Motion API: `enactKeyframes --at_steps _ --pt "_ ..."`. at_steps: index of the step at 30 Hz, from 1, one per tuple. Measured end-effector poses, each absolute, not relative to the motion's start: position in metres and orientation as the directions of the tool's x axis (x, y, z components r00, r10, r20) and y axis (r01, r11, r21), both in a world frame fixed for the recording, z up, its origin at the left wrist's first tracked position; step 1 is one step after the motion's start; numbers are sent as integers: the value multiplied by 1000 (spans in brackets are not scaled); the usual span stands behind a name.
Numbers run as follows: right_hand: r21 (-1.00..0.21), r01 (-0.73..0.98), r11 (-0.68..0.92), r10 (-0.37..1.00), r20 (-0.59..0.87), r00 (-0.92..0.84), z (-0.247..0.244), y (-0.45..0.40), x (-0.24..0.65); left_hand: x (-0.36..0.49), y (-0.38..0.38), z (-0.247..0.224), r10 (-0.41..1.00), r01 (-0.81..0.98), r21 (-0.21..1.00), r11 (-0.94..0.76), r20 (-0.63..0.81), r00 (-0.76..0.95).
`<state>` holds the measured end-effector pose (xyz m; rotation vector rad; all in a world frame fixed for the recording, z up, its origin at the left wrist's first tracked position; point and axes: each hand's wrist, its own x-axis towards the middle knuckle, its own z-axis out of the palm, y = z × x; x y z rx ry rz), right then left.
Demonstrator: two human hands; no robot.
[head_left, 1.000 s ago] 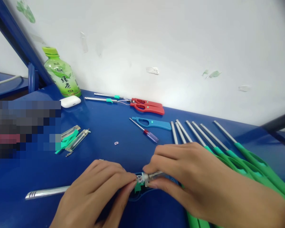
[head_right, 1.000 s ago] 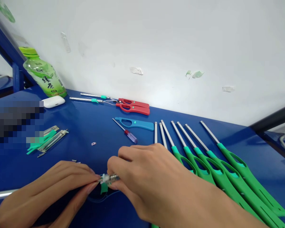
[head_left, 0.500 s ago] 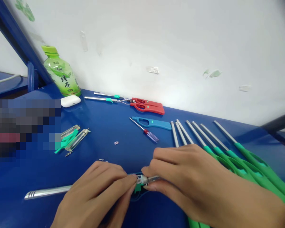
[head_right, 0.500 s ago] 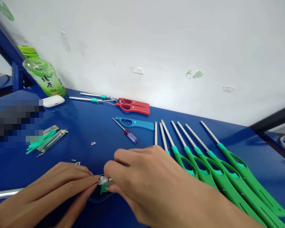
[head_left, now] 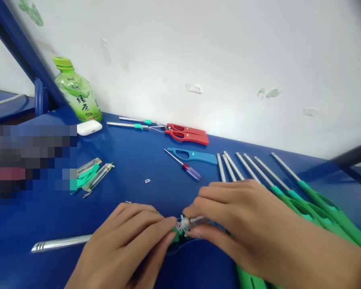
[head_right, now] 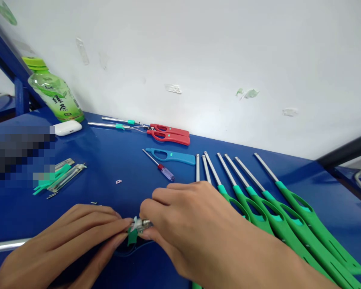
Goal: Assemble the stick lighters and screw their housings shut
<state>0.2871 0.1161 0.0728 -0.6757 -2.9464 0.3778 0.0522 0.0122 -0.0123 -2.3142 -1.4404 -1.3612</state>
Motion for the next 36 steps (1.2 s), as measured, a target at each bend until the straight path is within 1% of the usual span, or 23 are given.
enactKeyframes --at_steps 2,4,10,12,17,20,23,26,31,36 --pt "-251 444 860 452 -30 -891 72 118 288 51 10 -18 718 793 355 -495 682 142" --pt "-230 461 857 460 -62 -886 71 120 288 50 8 -22 745 825 338 -453 651 143" --pt "-131 470 873 475 12 -880 68 120 290 47 8 -26 784 886 264 -381 600 158" --pt "-126 454 882 460 18 -888 68 119 292 47 9 -26 788 886 255 -388 590 176" --pt "-116 437 892 438 -20 -899 68 121 293 44 12 -24 775 852 270 -449 592 220" --pt "-100 428 898 430 -6 -903 65 123 292 44 12 -23 765 834 280 -476 600 235" --pt "-106 452 886 452 -21 -892 62 124 292 43 13 -24 757 824 282 -491 607 244" --pt "-124 481 868 477 -66 -876 61 125 293 43 14 -25 754 816 283 -504 605 256" --pt "-172 493 853 483 -101 -870 60 125 296 44 13 -26 742 803 298 -516 623 246" --pt "-179 490 853 474 -126 -872 62 125 295 44 12 -27 740 805 283 -522 619 262"
